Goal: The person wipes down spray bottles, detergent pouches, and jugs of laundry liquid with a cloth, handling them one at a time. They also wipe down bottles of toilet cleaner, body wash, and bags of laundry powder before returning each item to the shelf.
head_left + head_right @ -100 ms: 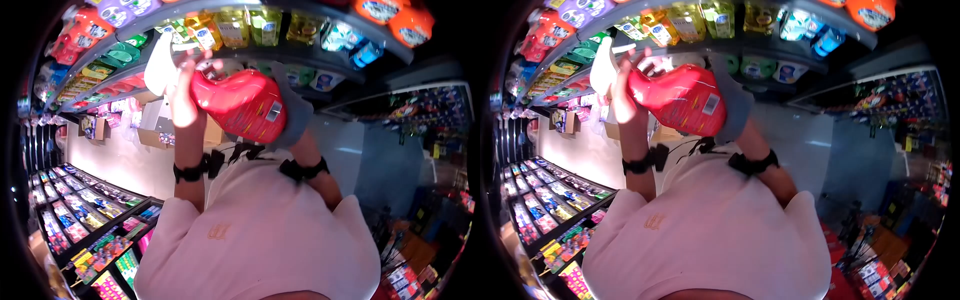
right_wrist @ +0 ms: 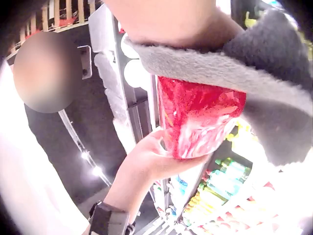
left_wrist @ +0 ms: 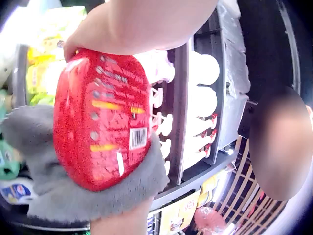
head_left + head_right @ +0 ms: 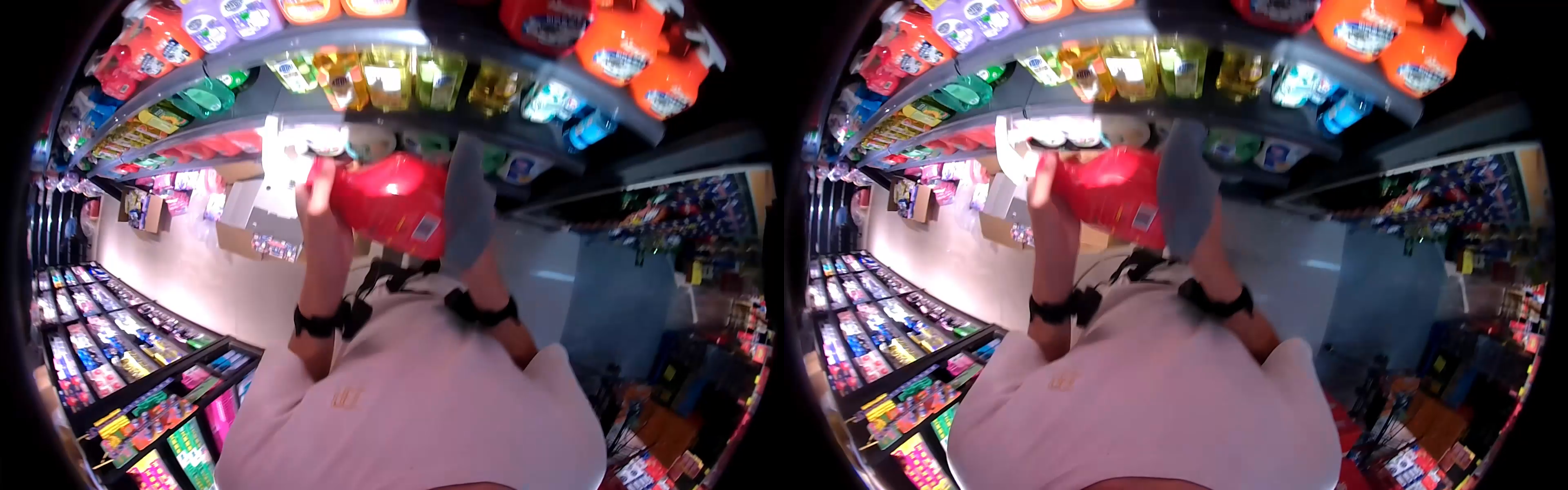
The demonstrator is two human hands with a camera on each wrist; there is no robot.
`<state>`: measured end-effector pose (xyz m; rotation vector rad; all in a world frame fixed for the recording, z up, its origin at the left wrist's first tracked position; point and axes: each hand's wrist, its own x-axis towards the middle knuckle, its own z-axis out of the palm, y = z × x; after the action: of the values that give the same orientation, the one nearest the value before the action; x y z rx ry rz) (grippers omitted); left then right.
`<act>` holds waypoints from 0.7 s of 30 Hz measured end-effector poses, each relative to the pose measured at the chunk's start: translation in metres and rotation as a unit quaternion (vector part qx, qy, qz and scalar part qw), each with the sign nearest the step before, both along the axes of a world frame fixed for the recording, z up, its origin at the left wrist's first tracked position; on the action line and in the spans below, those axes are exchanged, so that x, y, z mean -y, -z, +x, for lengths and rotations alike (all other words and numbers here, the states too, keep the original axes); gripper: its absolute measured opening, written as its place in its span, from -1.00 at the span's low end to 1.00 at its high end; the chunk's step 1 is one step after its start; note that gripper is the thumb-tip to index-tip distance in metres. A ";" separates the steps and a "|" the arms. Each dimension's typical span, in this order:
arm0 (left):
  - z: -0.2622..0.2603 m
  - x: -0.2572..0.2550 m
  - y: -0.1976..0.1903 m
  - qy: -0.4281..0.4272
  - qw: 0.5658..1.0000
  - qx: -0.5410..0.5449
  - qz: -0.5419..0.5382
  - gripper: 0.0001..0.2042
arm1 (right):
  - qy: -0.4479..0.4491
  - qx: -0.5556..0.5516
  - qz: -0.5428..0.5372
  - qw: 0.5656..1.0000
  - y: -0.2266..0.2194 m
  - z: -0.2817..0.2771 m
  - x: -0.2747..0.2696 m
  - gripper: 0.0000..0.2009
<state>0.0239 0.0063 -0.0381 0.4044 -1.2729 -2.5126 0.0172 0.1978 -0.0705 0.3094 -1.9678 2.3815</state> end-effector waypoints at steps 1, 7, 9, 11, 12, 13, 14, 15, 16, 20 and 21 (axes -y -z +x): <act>0.005 0.000 0.001 -0.059 0.996 0.053 0.040 -0.76 | 0.004 0.122 -0.293 0.948 0.010 0.005 0.014 -0.63; 0.007 0.047 0.016 -0.012 0.978 0.025 0.205 -0.76 | -0.086 -0.289 0.237 0.923 -0.076 0.022 0.057 -0.64; 0.010 0.068 0.001 0.026 0.983 -0.060 0.173 -0.78 | -0.116 -0.318 0.283 0.897 -0.086 0.019 0.067 -0.62; 0.014 0.085 -0.012 0.006 0.982 -0.120 0.147 -0.78 | -0.158 -0.245 0.306 0.906 -0.094 0.017 0.080 -0.49; 0.017 0.091 -0.026 -0.005 0.983 -0.144 0.111 -0.78 | -0.161 -0.255 0.309 0.902 -0.090 0.015 0.084 -0.49; 0.019 0.103 -0.032 -0.003 0.980 -0.194 0.048 -0.78 | -0.202 -0.206 0.282 0.915 -0.081 0.014 0.088 -0.41; 0.021 0.107 -0.034 0.024 0.969 -0.233 0.074 -0.75 | -0.242 -0.158 0.260 0.921 -0.072 0.008 0.091 -0.33; 0.022 0.113 -0.035 0.054 0.959 -0.276 0.030 -0.73 | -0.307 -0.077 0.199 0.927 -0.070 0.002 0.096 -0.22; 0.024 0.120 -0.037 0.084 0.946 -0.313 -0.017 -0.72 | -0.311 -0.086 0.202 0.925 -0.065 -0.001 0.102 -0.22; 0.028 0.121 -0.026 0.186 0.925 -0.331 0.006 -0.69 | -0.469 0.125 0.138 0.864 -0.036 -0.011 0.106 -0.27; 0.029 0.118 -0.021 0.193 0.928 -0.311 0.073 -0.69 | -0.447 0.264 0.003 0.855 -0.045 0.000 0.106 -0.30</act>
<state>0.0533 -0.1117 -0.0174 -0.6403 -0.9715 -2.7118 0.0175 0.0919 -0.0256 0.7972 -2.4228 3.3074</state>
